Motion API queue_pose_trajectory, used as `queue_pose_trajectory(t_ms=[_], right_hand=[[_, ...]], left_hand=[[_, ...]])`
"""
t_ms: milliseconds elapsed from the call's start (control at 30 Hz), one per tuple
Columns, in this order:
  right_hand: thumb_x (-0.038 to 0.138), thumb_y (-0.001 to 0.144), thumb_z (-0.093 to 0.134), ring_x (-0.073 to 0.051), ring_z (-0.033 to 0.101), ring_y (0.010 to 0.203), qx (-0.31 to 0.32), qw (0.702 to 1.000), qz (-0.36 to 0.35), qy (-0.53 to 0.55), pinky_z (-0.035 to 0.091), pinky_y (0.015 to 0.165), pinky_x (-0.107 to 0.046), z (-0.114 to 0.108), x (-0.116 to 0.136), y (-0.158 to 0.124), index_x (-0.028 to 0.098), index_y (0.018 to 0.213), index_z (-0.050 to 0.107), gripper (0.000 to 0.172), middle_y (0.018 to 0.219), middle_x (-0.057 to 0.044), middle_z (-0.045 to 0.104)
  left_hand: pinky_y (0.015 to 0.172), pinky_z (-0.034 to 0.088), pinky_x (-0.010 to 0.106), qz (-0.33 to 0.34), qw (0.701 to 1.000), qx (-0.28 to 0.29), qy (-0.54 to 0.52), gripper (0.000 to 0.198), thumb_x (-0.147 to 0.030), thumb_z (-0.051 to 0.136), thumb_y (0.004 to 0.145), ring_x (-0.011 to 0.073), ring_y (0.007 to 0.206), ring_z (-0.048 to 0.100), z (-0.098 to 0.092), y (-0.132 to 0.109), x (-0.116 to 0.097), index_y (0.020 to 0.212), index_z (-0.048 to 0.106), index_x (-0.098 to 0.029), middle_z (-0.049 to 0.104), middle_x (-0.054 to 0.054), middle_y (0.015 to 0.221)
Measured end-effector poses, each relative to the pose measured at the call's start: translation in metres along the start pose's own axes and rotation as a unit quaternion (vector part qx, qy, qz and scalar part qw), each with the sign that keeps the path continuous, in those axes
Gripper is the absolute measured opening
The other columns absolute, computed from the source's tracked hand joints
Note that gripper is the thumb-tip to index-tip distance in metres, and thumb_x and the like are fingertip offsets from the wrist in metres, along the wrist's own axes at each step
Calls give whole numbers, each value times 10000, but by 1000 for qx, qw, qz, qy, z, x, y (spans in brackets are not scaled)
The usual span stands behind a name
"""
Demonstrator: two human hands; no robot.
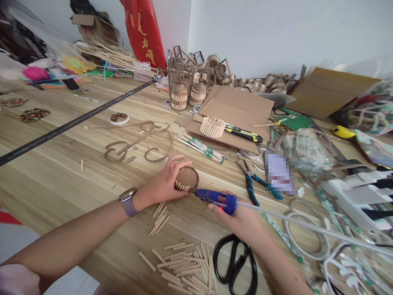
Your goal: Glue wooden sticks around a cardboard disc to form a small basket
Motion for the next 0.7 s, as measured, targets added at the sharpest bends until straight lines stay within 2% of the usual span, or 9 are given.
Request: queue_pose_trajectory(t_ms=[233, 400, 700], right_hand=[[480, 797, 600, -263, 717, 740, 3, 1000, -2, -10, 565, 681, -353, 2, 2, -1, 236, 843, 725, 278, 816, -58, 771], [485, 825, 559, -259, 709, 749, 13, 1000, -18, -20, 564, 690, -355, 4, 4, -1, 214, 849, 718, 316, 824, -72, 749], [496, 835, 555, -244, 688, 720, 5, 999, -45, -25, 557, 683, -345, 6, 3, 0, 217, 783, 694, 315, 785, -71, 722]], left_hand=[[1133, 339, 602, 0, 1000, -2, -5, 937, -148, 846, 625, 387, 1390, 355, 0, -1, 1, 1400, 325, -231, 267, 197, 1473], [1137, 332, 603, 7, 1000, -4, 4, 935, -148, 846, 629, 390, 1395, 345, 1, -1, 1, 1396, 318, -227, 270, 204, 1466], [1118, 360, 597, 8, 1000, -2, 7, 929, -148, 847, 629, 391, 1365, 388, 2, 0, 1, 1392, 320, -204, 276, 223, 1455]])
Point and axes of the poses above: each hand's wrist, its own y-axis towards the middle knuckle, its own z-axis out of the palm, x = y × z, the point moved 4 cm from there along y, towards the middle knuckle
